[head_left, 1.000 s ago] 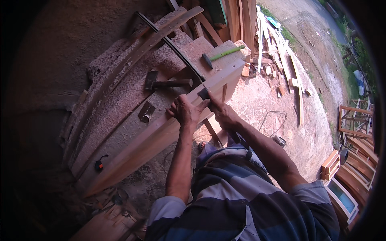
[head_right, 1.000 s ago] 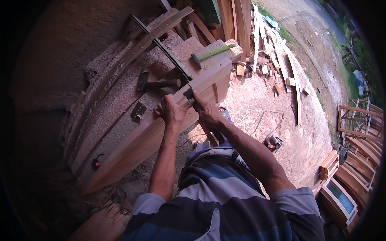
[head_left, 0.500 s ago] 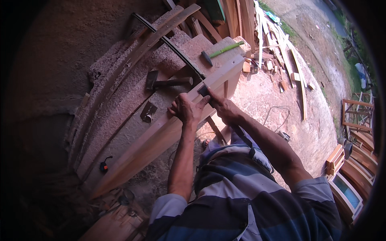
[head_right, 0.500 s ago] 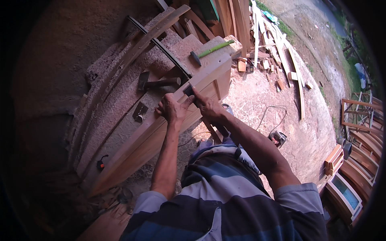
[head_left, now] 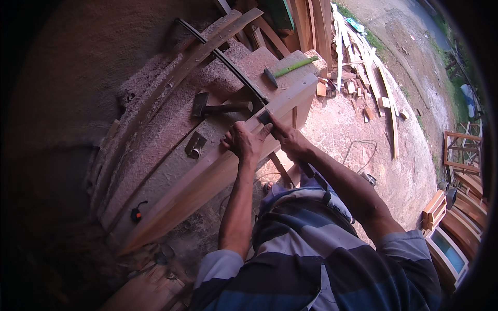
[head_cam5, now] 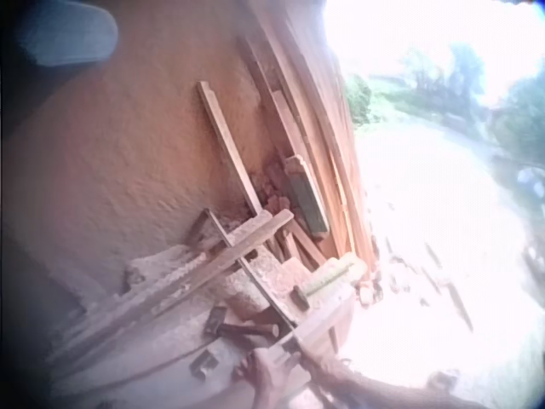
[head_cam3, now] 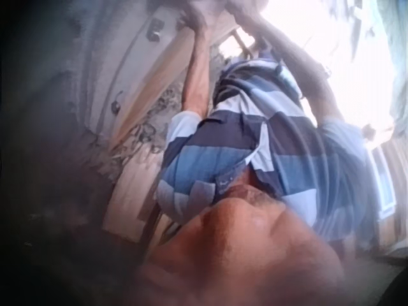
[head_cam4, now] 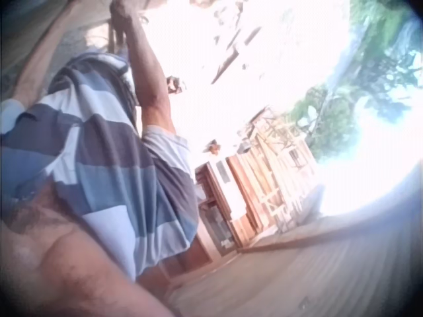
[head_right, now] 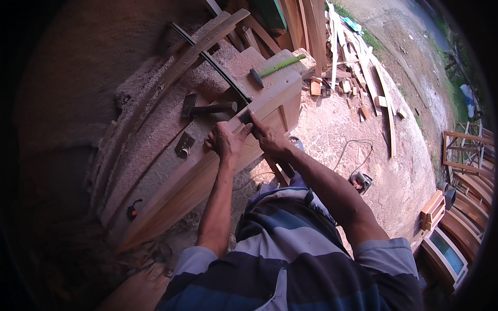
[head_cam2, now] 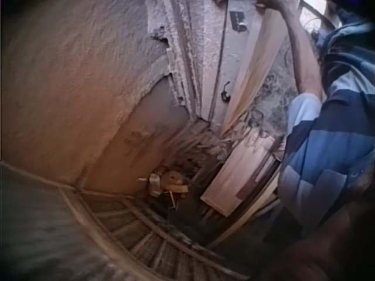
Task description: The person uses a chisel and mallet to carve and shape a long wooden plank. They repeatedly strike the chisel to remove wood shavings, then scrape and smooth the surface with the chisel. The person works on multiple sections of the plank, adjusting their grip and position throughout.
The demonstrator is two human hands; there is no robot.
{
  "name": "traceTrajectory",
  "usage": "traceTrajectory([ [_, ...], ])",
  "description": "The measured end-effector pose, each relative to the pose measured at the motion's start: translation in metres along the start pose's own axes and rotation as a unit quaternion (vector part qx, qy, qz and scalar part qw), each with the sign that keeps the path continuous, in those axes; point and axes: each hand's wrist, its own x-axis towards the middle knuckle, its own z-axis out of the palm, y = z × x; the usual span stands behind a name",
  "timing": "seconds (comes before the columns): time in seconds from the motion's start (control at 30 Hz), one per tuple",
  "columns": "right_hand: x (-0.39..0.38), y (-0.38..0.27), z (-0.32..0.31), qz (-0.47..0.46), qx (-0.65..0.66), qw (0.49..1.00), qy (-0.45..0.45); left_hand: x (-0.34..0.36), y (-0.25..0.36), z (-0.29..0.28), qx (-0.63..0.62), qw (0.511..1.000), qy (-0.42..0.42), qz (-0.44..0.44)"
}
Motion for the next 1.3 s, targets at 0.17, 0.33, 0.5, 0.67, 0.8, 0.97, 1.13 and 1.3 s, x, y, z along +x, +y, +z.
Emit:
traceTrajectory([
  [0.17,-0.001,-0.003,-0.003,0.063,0.01,0.995,-0.071,0.002,0.001,0.0,0.009,1.0,-0.023,-0.01],
  [0.33,-0.007,-0.011,0.0,0.029,-0.052,0.998,-0.026,0.002,0.001,-0.003,-0.006,1.0,-0.024,-0.011],
  [0.5,-0.007,-0.008,0.006,-0.033,-0.105,0.994,0.021,0.0,0.001,-0.002,-0.004,1.0,-0.027,-0.007],
  [0.67,-0.008,0.014,0.015,0.022,0.004,0.999,-0.022,0.0,-0.006,-0.003,-0.035,0.999,-0.037,0.002],
  [0.8,-0.009,0.022,0.019,-0.094,0.043,0.995,-0.012,-0.001,-0.016,-0.005,-0.086,0.994,0.015,0.062],
  [0.97,-0.019,-0.003,0.0,0.048,-0.042,0.995,-0.081,0.0,-0.019,-0.011,-0.061,0.995,-0.059,0.049],
  [1.13,-0.011,-0.019,-0.009,0.089,-0.037,0.989,-0.108,0.0,-0.012,-0.009,-0.036,0.999,-0.034,0.021],
  [1.3,-0.007,-0.012,0.001,0.057,-0.033,0.995,-0.077,0.0,-0.011,-0.006,-0.038,0.999,-0.037,0.002],
])
